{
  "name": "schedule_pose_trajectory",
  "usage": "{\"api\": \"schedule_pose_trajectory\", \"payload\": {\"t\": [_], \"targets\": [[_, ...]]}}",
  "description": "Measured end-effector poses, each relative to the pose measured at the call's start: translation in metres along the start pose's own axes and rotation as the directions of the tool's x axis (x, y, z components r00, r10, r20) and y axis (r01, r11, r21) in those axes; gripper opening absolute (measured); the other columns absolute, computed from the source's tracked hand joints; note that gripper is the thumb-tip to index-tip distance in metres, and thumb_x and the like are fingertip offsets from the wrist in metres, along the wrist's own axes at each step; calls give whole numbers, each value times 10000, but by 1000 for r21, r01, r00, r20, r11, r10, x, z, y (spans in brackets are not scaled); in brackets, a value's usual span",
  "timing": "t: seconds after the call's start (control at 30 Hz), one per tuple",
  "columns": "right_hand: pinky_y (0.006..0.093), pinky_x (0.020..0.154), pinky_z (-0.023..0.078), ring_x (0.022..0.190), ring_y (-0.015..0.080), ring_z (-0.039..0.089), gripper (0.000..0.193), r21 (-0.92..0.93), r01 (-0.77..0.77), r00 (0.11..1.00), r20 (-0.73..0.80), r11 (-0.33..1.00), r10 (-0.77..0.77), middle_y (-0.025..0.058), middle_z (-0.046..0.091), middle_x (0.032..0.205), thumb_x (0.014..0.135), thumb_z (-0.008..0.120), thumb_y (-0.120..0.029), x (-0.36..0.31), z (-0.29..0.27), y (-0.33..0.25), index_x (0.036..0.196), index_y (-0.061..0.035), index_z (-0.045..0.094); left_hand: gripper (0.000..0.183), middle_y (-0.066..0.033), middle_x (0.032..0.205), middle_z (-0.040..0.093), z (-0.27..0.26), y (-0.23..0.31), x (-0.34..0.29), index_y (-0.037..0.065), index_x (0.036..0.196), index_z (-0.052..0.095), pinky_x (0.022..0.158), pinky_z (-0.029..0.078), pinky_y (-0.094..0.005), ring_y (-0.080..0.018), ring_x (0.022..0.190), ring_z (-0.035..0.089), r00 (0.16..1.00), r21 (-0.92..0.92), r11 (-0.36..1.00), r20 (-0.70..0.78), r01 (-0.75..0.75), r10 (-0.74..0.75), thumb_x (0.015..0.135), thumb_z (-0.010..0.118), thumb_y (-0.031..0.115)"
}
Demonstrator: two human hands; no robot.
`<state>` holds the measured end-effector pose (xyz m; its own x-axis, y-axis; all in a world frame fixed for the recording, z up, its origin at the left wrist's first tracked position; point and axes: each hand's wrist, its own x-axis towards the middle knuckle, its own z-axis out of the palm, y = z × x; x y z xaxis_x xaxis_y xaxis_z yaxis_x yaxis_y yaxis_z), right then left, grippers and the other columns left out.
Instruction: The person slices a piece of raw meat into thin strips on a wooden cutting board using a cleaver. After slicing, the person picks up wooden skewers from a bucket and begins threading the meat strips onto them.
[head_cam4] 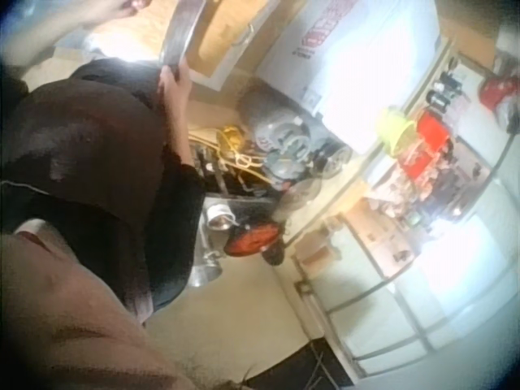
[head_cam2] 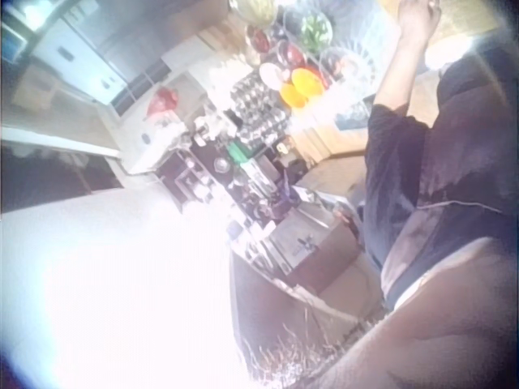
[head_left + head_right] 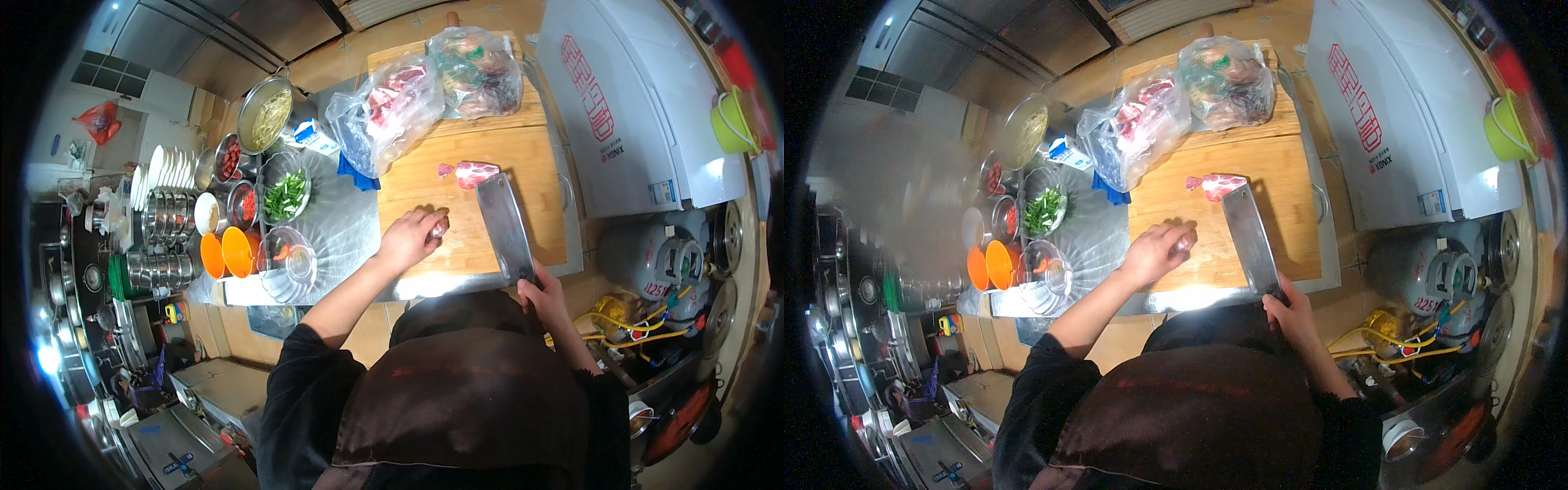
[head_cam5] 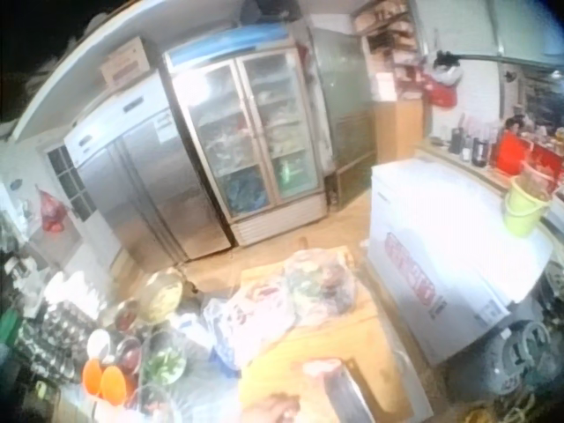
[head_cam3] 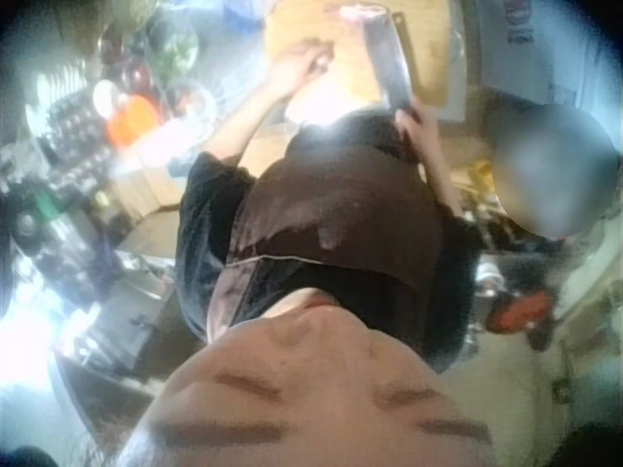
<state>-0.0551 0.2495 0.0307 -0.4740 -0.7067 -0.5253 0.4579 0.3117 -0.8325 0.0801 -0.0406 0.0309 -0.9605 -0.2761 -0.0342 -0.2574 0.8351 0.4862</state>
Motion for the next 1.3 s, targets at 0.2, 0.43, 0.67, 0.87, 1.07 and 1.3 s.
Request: {"api": "schedule_pose_trajectory", "payload": {"t": [0.2, 0.43, 0.67, 0.87, 1.07, 1.3], "targets": [[235, 481, 438, 545, 75, 496, 534, 29, 29, 999, 45, 999, -30, 17, 533, 721, 909, 549, -47, 5, 4, -7, 1433, -58, 447, 411, -85, 1208, 600, 5, -16, 9, 87, 1303, 486, 869, 551, -376, -250, 953, 679, 789, -857, 10, 469, 515, -398, 913, 612, 118], [254, 461, 426, 524, 84, 483, 223, 47, 35, 999, 33, 998, -36, 7, 508, 684, 967, 510, -126, 8, 11, -12, 1156, -10, 533, 424, -89, 1167, 573, 44, -11, -23, 88, 1191, 515, 929, 487, -381, -268, 1093, 573, 781, -659, 615, -66, 433, -622, 831, 738, 102], [275, 436, 421, 488, 96, 477, 174, -44, -22, 1000, -2, 999, 22, 15, 500, 661, 995, 485, -190, 15, 18, -8, 1069, -37, 517, 502, -138, 1288, 555, 19, -13, -10, 81, 1193, 551, 915, 495, -425, -347, 1183, 538, 963, -142, 987, -269, -70, 30, 752, 787, 127], [348, 480, 466, 545, 190, 588, 203, -276, -10, 1000, -18, 961, 5, 91, 581, 700, 981, 513, -210, 21, 23, -16, 1077, -32, 516, 400, -127, 1092, 638, 48, 12, 1, 71, 1116, 578, 862, 504, -399, -356, 1018, 603, 900, -260, 965, -412, 33, -141, 768, 768, 119], [512, 644, 501, 785, 443, 618, 272, -795, 313, 927, 135, 520, -351, 239, 643, 891, 943, 557, -210, 15, 25, -34, 1151, -38, 527, 134, -95, 998, 648, 53, 7, 3, 78, 925, 692, 811, 500, -381, -316, 914, 603, 843, -163, 987, -533, -13, -77, 796, 728, 78], [502, 687, 484, 836, 426, 616, 285, -876, 285, 949, 202, 390, -241, 234, 638, 914, 932, 569, -158, -1, 32, -52, 1173, -21, 502, 91, -88, 953, 634, 63, 5, 5, 62, 880, 688, 763, 496, -384, -302, 877, 590, 823, -192, 981, -561, -22, -92, 796, 724, 64]]}}
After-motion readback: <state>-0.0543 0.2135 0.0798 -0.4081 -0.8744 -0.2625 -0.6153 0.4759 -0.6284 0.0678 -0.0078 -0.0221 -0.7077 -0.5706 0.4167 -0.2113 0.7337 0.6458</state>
